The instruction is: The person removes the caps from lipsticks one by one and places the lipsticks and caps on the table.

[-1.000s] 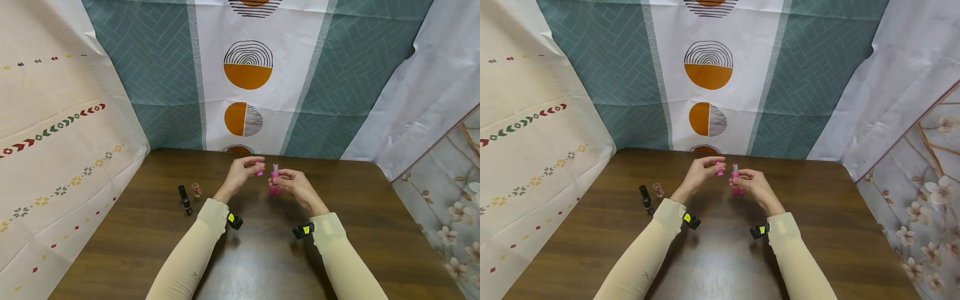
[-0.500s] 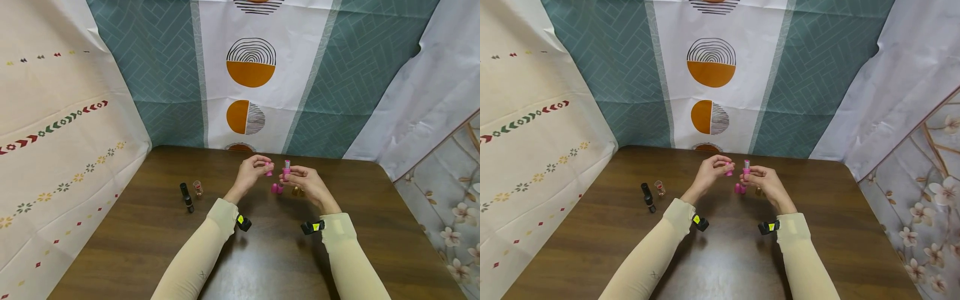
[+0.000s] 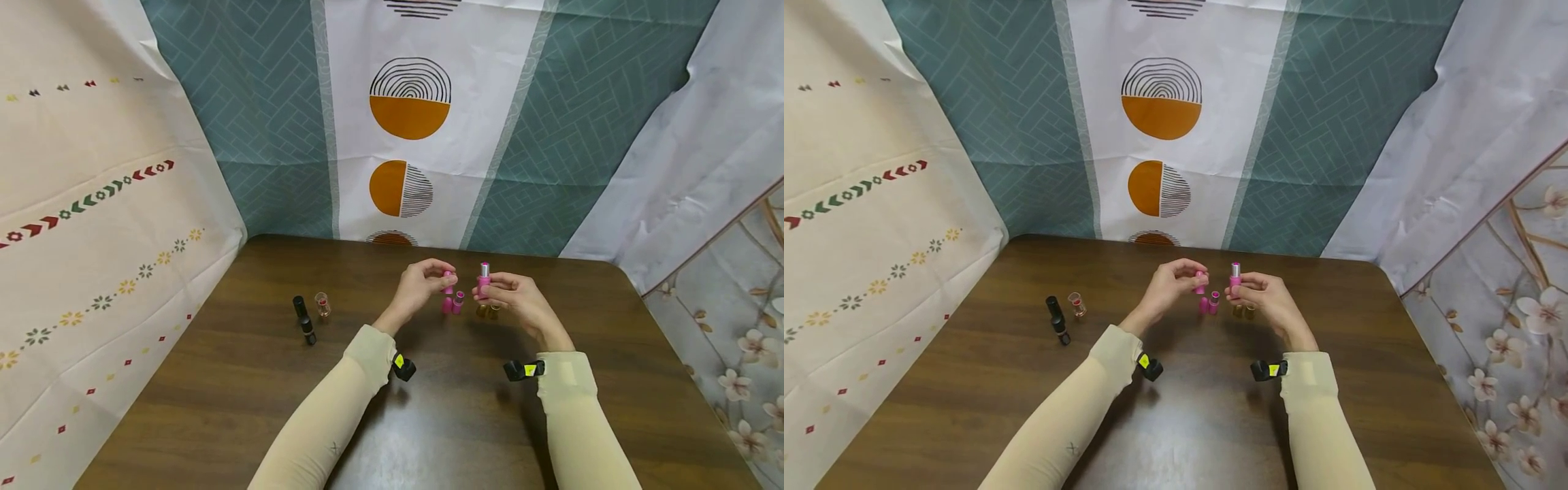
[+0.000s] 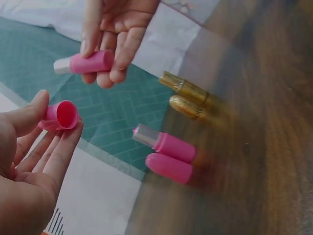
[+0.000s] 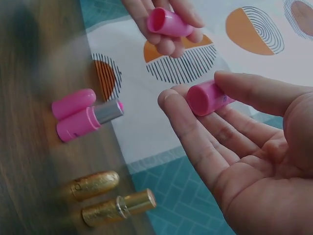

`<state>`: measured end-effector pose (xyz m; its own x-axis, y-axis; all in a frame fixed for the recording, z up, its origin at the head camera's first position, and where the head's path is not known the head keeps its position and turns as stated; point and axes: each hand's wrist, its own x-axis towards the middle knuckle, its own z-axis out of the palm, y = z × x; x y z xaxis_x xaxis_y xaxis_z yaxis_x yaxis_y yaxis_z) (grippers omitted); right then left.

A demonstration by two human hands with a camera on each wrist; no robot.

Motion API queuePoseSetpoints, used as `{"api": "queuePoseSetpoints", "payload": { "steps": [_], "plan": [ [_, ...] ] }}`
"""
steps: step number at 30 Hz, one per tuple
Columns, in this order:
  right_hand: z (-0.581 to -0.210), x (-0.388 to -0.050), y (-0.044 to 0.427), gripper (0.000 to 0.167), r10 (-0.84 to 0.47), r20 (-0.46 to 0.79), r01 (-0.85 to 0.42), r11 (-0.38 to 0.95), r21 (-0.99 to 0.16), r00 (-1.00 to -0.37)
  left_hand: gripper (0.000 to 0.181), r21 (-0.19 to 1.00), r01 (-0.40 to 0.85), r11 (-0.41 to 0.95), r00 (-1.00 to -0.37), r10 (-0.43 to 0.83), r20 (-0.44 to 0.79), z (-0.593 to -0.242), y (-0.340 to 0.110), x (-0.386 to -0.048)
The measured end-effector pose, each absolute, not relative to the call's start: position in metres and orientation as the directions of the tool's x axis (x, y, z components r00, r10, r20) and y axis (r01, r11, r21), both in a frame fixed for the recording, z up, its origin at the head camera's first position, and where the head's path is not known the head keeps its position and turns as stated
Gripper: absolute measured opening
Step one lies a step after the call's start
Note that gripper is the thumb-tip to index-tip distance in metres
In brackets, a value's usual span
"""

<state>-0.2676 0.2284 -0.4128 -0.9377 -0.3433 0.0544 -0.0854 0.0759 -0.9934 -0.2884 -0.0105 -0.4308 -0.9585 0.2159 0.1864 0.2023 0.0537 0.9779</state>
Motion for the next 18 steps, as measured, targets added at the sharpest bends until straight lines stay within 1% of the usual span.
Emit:
{"api": "queuePoseSetpoints", "payload": {
  "steps": [6, 10, 13, 18],
  "plan": [
    [-0.41, -0.267, 0.239, 0.032, -0.326, 0.058, -0.081, 0.056, -0.995, -0.944, 0.026, 0.959, 0.23, 0.166, -0.952, 0.245, 0.186, -0.434, -0.006, -0.285],
    [-0.409, -0.266, 0.246, 0.031, -0.333, 0.056, -0.076, 0.048, -0.996, -0.941, 0.027, 0.955, 0.238, 0.179, -0.948, 0.256, 0.188, -0.436, -0.002, -0.283],
    [-0.409, -0.264, 0.25, 0.03, -0.343, 0.042, -0.073, 0.078, -0.994, -0.938, 0.026, 0.955, 0.235, 0.18, -0.948, 0.258, 0.184, -0.438, 0.002, -0.282],
    [-0.41, -0.262, 0.259, 0.028, -0.4, 0.014, -0.067, 0.119, -0.991, -0.917, 0.024, 0.964, 0.218, 0.152, -0.947, 0.273, 0.171, -0.443, 0.012, -0.279]
  ]
}}
